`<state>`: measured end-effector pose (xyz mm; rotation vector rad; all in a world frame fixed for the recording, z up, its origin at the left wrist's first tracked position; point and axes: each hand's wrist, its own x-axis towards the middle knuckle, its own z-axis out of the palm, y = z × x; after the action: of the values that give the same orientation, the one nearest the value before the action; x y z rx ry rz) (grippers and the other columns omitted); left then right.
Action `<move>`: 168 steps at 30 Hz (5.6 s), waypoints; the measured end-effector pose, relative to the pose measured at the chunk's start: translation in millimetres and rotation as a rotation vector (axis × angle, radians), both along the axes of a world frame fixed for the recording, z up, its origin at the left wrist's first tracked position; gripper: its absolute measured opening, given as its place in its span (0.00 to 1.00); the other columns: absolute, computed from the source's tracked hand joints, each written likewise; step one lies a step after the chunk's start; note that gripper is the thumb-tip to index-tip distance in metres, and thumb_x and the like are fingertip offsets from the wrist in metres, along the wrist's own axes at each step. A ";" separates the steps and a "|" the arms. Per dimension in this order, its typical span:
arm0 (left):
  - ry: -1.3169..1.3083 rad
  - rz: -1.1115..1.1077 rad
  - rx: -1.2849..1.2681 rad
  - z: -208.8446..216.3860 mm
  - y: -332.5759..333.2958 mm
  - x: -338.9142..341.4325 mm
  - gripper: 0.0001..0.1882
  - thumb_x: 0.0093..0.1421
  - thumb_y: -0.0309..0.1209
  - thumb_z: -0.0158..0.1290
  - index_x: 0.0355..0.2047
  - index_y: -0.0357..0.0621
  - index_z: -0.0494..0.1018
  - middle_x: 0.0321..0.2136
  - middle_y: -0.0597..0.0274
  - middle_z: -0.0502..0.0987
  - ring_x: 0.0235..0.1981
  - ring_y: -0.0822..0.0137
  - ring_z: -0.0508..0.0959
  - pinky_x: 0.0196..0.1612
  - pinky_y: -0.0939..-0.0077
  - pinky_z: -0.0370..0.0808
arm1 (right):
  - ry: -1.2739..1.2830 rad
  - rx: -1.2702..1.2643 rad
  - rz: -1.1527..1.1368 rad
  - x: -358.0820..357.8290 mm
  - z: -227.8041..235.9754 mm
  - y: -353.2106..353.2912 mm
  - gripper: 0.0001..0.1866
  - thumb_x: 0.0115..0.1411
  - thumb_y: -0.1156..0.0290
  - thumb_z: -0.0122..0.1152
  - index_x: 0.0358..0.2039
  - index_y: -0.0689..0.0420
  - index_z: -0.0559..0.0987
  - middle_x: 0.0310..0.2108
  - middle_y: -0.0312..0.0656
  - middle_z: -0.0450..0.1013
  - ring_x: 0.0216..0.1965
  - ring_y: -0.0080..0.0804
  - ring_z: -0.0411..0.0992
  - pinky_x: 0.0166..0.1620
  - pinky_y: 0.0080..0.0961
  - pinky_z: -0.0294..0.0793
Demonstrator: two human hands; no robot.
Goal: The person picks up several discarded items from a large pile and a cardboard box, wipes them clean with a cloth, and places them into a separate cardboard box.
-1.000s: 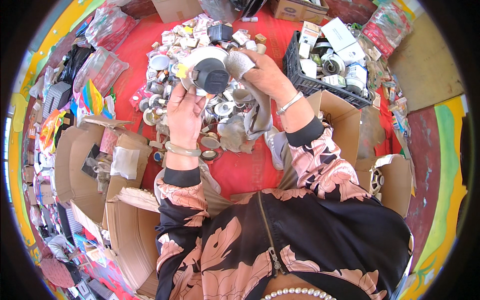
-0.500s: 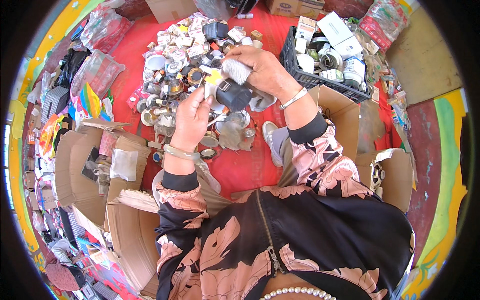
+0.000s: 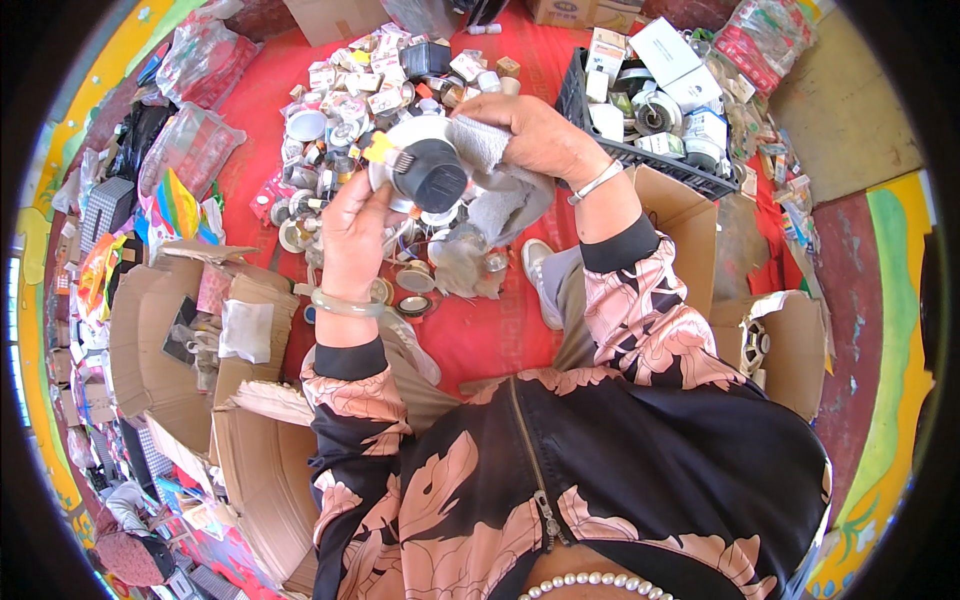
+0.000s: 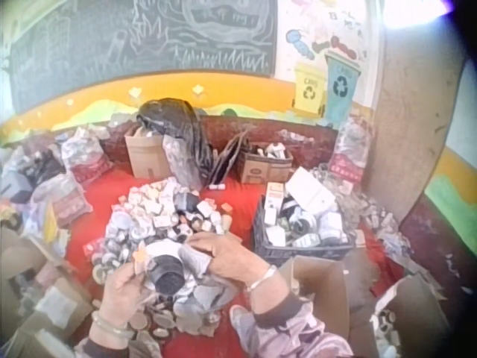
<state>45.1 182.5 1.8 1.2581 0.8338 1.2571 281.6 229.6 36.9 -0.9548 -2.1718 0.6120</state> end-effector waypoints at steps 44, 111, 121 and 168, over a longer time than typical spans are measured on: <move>0.177 -0.057 -0.046 21.8 -5.4 -13.0 0.11 0.58 0.20 0.42 0.39 0.33 0.71 0.28 0.65 0.74 0.24 0.78 0.74 0.27 0.87 0.71 | -0.072 -0.179 -0.123 -17.0 1.1 -9.4 0.13 0.49 0.65 0.55 0.24 0.64 0.75 0.21 0.52 0.71 0.23 0.44 0.69 0.29 0.33 0.68; -0.560 0.379 -0.134 -6.8 14.6 21.5 0.13 0.61 0.28 0.41 0.41 0.32 0.67 0.36 0.56 0.73 0.36 0.67 0.75 0.39 0.76 0.73 | 0.131 0.465 -0.097 -52.7 -10.7 -10.3 0.11 0.41 0.84 0.57 0.29 0.61 0.75 0.29 0.43 0.70 0.32 0.41 0.69 0.35 0.28 0.70; -0.523 0.596 -0.057 -3.1 7.9 23.6 0.14 0.62 0.30 0.39 0.41 0.32 0.68 0.34 0.59 0.73 0.35 0.71 0.73 0.38 0.78 0.70 | -0.070 0.173 -0.180 -74.2 -15.0 -28.4 0.09 0.45 0.79 0.52 0.29 0.62 0.75 0.28 0.48 0.69 0.34 0.46 0.68 0.36 0.32 0.69; -0.698 0.416 0.042 6.4 15.6 -2.5 0.15 0.64 0.31 0.34 0.49 0.37 0.60 0.41 0.55 0.70 0.40 0.65 0.73 0.41 0.68 0.74 | 1.122 -0.810 -0.080 -21.6 -5.2 6.9 0.09 0.54 0.78 0.50 0.34 0.67 0.75 0.32 0.43 0.74 0.32 0.29 0.73 0.39 0.24 0.72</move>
<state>42.7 198.1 8.2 0.5974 0.5597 1.8991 260.0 236.5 31.7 -0.7482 -0.8589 1.5752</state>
